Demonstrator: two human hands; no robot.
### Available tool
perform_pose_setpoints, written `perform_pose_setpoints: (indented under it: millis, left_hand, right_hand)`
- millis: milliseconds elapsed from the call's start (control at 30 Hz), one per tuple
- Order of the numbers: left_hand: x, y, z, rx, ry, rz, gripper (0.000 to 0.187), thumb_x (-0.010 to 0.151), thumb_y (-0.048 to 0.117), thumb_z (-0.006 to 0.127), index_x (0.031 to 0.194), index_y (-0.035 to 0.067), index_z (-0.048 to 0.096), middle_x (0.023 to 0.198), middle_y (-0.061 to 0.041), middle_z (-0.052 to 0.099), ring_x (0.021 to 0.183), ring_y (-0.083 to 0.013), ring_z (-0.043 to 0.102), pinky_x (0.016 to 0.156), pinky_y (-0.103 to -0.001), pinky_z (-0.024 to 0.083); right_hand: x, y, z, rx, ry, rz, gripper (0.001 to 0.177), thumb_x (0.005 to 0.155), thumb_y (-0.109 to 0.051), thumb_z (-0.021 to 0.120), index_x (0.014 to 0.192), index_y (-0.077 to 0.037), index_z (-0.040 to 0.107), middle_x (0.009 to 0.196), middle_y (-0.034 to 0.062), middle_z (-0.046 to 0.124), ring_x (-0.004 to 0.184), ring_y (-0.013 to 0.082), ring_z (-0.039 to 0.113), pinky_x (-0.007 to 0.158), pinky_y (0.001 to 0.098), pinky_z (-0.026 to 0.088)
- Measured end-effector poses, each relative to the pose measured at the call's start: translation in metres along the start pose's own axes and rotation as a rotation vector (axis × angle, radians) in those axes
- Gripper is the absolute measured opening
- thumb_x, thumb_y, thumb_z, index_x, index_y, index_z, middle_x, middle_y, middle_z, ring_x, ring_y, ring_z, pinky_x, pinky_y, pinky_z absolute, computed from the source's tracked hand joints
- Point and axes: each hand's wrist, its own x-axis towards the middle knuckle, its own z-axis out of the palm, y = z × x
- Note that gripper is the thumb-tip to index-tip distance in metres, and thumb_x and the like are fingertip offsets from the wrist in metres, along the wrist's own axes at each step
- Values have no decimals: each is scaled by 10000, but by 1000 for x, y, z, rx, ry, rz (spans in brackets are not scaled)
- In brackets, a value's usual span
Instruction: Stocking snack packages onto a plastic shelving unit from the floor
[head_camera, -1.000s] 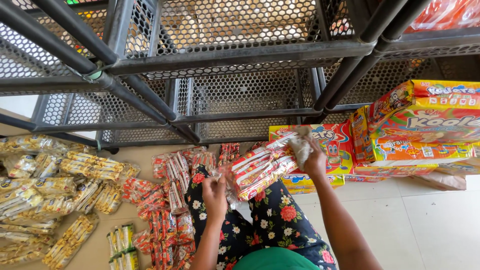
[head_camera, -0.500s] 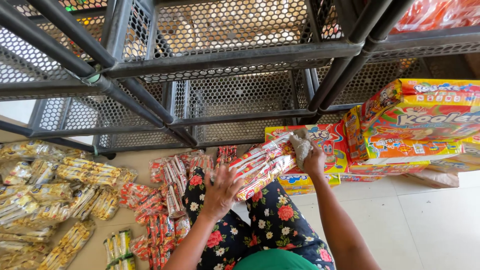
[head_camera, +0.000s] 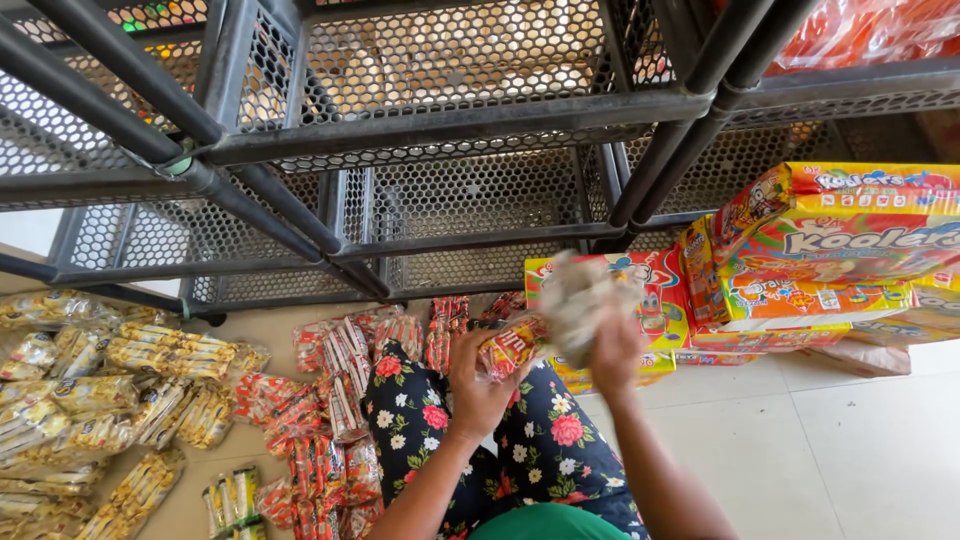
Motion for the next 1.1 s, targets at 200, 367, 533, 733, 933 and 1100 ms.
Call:
perform_pose_setpoints:
  millis: [200, 367, 533, 733, 933, 1100]
  left_hand:
    - [-8, 9, -5, -36, 21, -25, 754, 378, -36, 957, 1078, 3, 677, 941, -133, 605, 902, -365, 627, 861, -433, 525]
    - [-8, 18, -16, 30, -129, -165, 573, 702, 4, 867, 1187, 50, 565, 1097, -92, 563, 839, -200, 632, 706, -326, 578]
    - [-9, 3, -17, 27, -152, -195, 552, 719, 43, 861, 1188, 60, 570, 1105, -91, 578, 907, -212, 634, 758, -353, 592]
    - [-10, 5, -18, -40, -179, -209, 540, 739, 9, 842, 1194, 53, 555, 1113, -100, 571, 901, -206, 662, 725, -350, 633]
    - [-9, 8, -19, -27, -168, -235, 535, 741, 29, 843, 1188, 64, 551, 1096, -94, 568, 905, -212, 648, 755, -369, 608]
    - [-11, 0, -13, -135, -199, -331, 555, 771, -13, 817, 1232, 55, 515, 1133, -130, 507, 917, -247, 691, 670, -345, 743]
  right_hand:
    - [-13, -21, 54, -109, -419, -501, 325, 1044, -364, 537, 943, -127, 735, 1083, 79, 744, 1047, 284, 707, 961, 461, 469]
    - [13, -56, 38, -172, -425, -383, 248, 978, -153, 562, 826, 15, 664, 1033, 122, 739, 960, 270, 660, 1080, 455, 427]
    - [43, 33, 29, -366, -311, -385, 252, 995, -135, 536, 815, -42, 685, 1042, 142, 752, 1059, 250, 668, 1100, 445, 426]
    - [77, 148, -13, -222, -175, 162, 179, 1074, -65, 523, 1112, -5, 687, 912, 61, 698, 695, 96, 627, 533, 164, 548]
    - [71, 78, -44, -26, 163, 418, 336, 1128, -243, 504, 953, -44, 711, 747, 25, 639, 599, 82, 542, 459, 259, 454]
    - [33, 1, -28, -217, 76, 63, 343, 1090, -175, 470, 906, -3, 703, 692, 70, 617, 544, 134, 472, 409, 302, 346]
